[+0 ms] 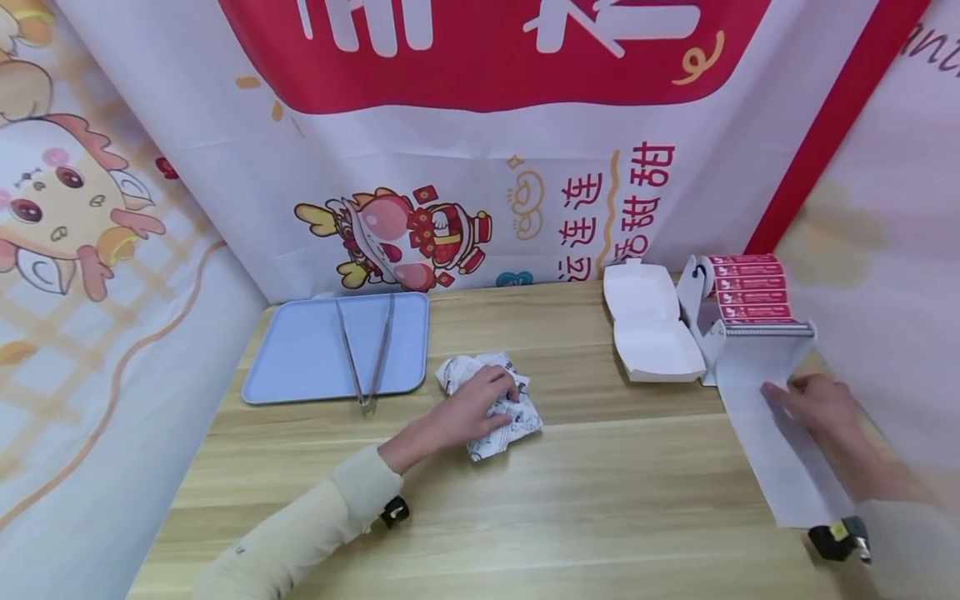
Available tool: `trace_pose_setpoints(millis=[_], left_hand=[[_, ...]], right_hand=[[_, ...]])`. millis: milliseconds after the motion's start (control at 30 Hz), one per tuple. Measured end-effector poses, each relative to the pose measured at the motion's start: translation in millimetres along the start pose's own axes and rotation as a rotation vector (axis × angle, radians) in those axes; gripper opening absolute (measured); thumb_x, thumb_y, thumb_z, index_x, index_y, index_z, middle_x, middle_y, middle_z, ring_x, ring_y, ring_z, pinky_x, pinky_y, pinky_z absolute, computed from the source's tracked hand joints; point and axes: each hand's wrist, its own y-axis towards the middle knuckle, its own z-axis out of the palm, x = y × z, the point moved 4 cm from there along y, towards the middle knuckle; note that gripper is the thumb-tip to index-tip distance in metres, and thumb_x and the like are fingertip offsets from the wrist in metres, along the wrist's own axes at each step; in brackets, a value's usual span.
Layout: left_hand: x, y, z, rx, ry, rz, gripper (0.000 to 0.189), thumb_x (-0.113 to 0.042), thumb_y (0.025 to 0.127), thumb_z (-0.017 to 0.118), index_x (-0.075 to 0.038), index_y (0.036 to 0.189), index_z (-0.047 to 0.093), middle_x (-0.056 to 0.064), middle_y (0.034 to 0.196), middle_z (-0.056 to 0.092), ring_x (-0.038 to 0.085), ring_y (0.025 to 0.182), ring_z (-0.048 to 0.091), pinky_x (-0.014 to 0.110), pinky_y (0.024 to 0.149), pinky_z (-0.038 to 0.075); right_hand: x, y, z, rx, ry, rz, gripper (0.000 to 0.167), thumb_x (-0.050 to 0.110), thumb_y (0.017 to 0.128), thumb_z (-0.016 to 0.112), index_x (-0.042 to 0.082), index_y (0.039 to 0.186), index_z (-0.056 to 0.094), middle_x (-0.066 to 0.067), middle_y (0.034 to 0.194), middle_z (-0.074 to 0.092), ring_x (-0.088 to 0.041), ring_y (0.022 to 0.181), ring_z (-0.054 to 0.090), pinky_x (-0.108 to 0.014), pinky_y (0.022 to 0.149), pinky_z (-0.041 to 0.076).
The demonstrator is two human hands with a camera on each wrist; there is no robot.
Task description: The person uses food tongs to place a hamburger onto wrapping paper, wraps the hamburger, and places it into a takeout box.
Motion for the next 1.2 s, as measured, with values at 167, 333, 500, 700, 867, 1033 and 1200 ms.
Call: trace_pose_setpoints(millis=[167,333,500,700,867,1033,1200], left_hand=[[9.0,-2.2,-2.5,-0.030,-0.059,-0.027,0.025,-0.017,0.086,0.078,-0.010,0.106,0.063,0.011,0.131,0.053,0.025,0.126,0.050,0.042,0.110,0.043],[18.0,-7.3,-2.9,-0.026,-0.048,-0.050,0.027,-0.020,0.086,0.079,-0.012,0.108,0.065,0.007,0.127,0.055,0.024,0.125,0.049,0.041,0.109,0.042],[20.1,-8.7,-4.6,-0.056,-0.020,0.009,0.013,-0.019,0.092,0.072,-0.014,0.103,0.070,0.001,0.114,0.061,0.019,0.115,0.055,0.038,0.102,0.047],[20.1,-6.9,-2.2,-0.063,-0.021,0.031,0.007,-0.015,0.096,0.065,-0.015,0.101,0.071,0.000,0.112,0.063,0.017,0.112,0.056,0.036,0.100,0.049],[19.3,-4.4,-0.6,-0.056,-0.017,0.015,0.007,-0.016,0.096,0.066,-0.015,0.101,0.071,-0.001,0.113,0.062,0.016,0.112,0.055,0.035,0.100,0.048],[18.0,-2.9,-1.2,-0.050,-0.033,0.004,0.007,-0.016,0.096,0.066,-0.015,0.101,0.071,-0.001,0.113,0.062,0.016,0.113,0.056,0.035,0.101,0.048],[18.4,-2.7,-0.6,-0.057,-0.038,0.017,0.006,-0.016,0.096,0.066,-0.015,0.101,0.071,-0.001,0.112,0.063,0.016,0.112,0.056,0.036,0.100,0.049]], right_hand=[[0,3.5,6,-0.089,0.032,-0.032,0.054,0.048,0.096,0.056,-0.002,0.076,0.059,-0.006,0.064,0.049,-0.021,0.065,0.047,-0.031,0.055,0.036],[4,5.3,12,-0.012,0.158,0.026,0.048,0.046,0.098,0.055,0.003,0.077,0.062,0.000,0.062,0.050,-0.018,0.063,0.048,-0.031,0.053,0.041],[2,1.7,11,0.000,0.145,-0.065,0.042,0.033,0.102,0.050,-0.008,0.100,0.057,-0.008,0.075,0.055,-0.021,0.071,0.051,-0.029,0.056,0.043],[-17,-10.6,8,0.048,0.117,-0.109,0.052,0.038,0.104,0.048,-0.012,0.115,0.054,-0.009,0.082,0.056,-0.021,0.075,0.051,-0.027,0.059,0.044],[-24,-25.7,3,0.071,0.122,-0.114,0.059,0.046,0.104,0.043,-0.010,0.115,0.055,-0.008,0.084,0.054,-0.018,0.077,0.051,-0.026,0.060,0.044],[-24,-35.1,0,0.074,0.119,-0.122,0.057,0.048,0.105,0.040,-0.006,0.106,0.056,-0.007,0.082,0.051,-0.017,0.075,0.049,-0.026,0.059,0.043],[-31,-38.7,5,0.100,0.114,-0.091,0.052,0.044,0.105,0.041,-0.006,0.106,0.056,-0.007,0.082,0.051,-0.018,0.076,0.049,-0.027,0.059,0.043]])
